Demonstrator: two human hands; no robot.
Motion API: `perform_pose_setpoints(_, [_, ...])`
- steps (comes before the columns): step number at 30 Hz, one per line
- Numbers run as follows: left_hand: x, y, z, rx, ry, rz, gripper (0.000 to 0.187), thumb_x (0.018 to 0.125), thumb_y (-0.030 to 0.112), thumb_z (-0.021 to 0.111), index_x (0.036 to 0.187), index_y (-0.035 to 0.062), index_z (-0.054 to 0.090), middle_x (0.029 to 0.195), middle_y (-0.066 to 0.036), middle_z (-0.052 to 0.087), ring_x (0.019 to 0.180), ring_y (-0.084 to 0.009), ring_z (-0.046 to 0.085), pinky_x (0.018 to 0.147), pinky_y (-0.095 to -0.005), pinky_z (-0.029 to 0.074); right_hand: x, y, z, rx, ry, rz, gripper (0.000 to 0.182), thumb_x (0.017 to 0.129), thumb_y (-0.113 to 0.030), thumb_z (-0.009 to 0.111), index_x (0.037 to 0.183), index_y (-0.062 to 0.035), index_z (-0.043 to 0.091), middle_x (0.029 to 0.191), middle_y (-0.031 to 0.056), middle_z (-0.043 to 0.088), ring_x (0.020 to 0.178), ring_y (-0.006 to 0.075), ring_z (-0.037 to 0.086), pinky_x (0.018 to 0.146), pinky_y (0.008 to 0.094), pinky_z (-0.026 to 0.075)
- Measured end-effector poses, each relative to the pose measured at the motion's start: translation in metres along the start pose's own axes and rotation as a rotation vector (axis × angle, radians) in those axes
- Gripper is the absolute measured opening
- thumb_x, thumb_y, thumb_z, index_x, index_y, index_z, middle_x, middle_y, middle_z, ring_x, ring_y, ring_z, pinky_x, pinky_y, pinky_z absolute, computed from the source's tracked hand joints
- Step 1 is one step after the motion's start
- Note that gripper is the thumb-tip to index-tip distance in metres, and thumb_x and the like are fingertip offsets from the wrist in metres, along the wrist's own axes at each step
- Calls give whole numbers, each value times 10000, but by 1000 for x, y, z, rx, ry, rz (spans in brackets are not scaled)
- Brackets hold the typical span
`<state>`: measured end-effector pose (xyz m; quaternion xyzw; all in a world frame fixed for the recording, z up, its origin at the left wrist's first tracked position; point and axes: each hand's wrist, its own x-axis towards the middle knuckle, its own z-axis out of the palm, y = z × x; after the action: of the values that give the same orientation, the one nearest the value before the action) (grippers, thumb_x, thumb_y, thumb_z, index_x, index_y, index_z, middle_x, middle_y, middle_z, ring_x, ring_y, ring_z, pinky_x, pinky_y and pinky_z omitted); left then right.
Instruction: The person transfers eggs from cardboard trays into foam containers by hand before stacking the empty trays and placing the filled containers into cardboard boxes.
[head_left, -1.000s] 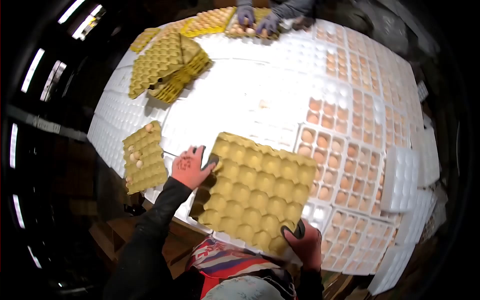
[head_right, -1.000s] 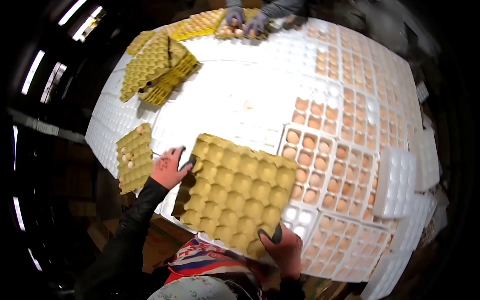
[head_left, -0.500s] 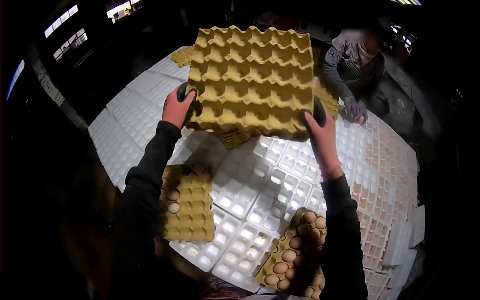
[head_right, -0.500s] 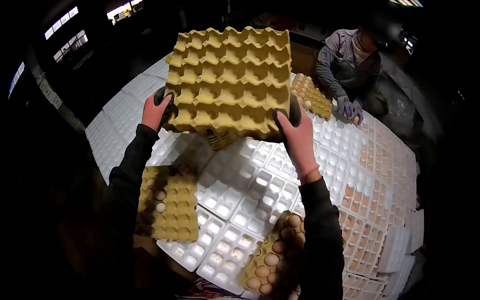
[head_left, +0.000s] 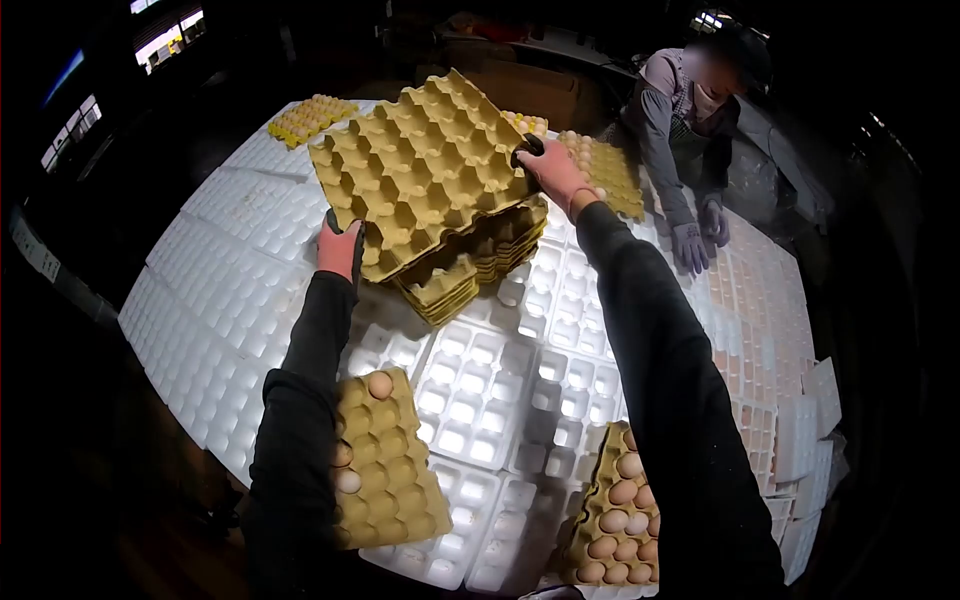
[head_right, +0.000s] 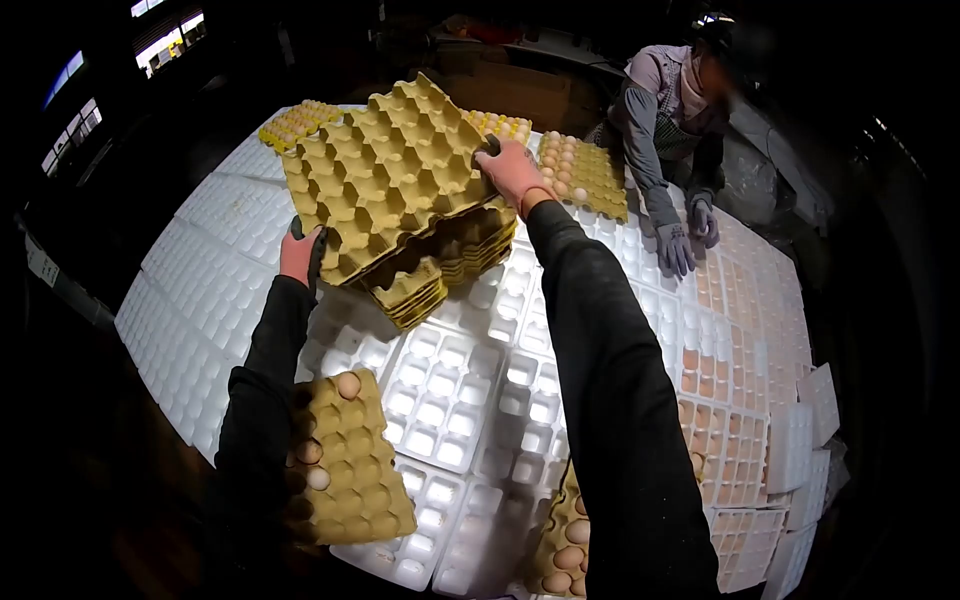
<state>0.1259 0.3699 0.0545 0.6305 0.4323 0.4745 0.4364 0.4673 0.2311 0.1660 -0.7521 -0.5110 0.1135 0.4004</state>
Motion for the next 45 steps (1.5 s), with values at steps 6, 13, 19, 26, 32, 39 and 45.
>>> perform_pose_setpoints(6, [-26,-6,62,495,267,-141,644,790,254,672,1354,55,434,1268,-228,554,1216,-386,498,1014,-441,405,-127,-21,-23,182,431,-388,391,890,-184,626,1216,24,563,1168,186,606,1050,298,597,921,336,457])
perform_pose_setpoints(13, [-114,64,74,615,344,812,469,909,257,640,1305,34,525,1262,-160,578,1187,-323,503,1023,-427,380,-486,6,-109,49,-134,-52,429,828,-247,686,1207,-60,612,1182,131,605,1141,327,535,985,403,426])
perform_pose_setpoints(19, [-398,145,283,153,-1213,673,667,683,297,815,1254,85,546,1126,-104,598,1092,-319,519,954,-424,408,-521,147,-238,-539,-162,181,458,767,-203,696,1194,-67,602,1173,131,582,1098,325,525,965,424,414])
perform_pose_setpoints(26, [-442,150,315,691,-1331,1002,660,641,260,825,1235,123,574,1086,-122,613,1059,-315,573,932,-443,428,-516,196,-267,-252,-398,130,326,797,-239,708,1044,-50,610,947,155,634,934,335,608,845,407,469])
perform_pose_setpoints(32, [-463,176,266,-292,-756,-172,345,877,8,628,1216,-23,573,1032,-63,641,984,-171,615,930,-334,500,-557,207,-304,1184,103,284,331,934,-187,563,1161,44,626,1043,66,668,992,135,634,801,299,541])
perform_pose_setpoints(39, [-470,183,274,-172,-887,-390,225,887,199,661,837,-19,638,841,-77,647,729,-180,602,726,-291,486,-486,165,-222,-592,-520,19,439,827,-264,658,1227,-97,594,1004,119,683,972,313,636,802,396,496])
perform_pose_setpoints(45, [-485,180,286,1115,-1355,968,399,684,375,767,944,100,639,1002,-55,584,948,-253,576,777,-404,475,-529,180,-261,743,-10,480,386,931,-268,573,1244,-47,616,942,64,700,739,140,624,636,278,512])
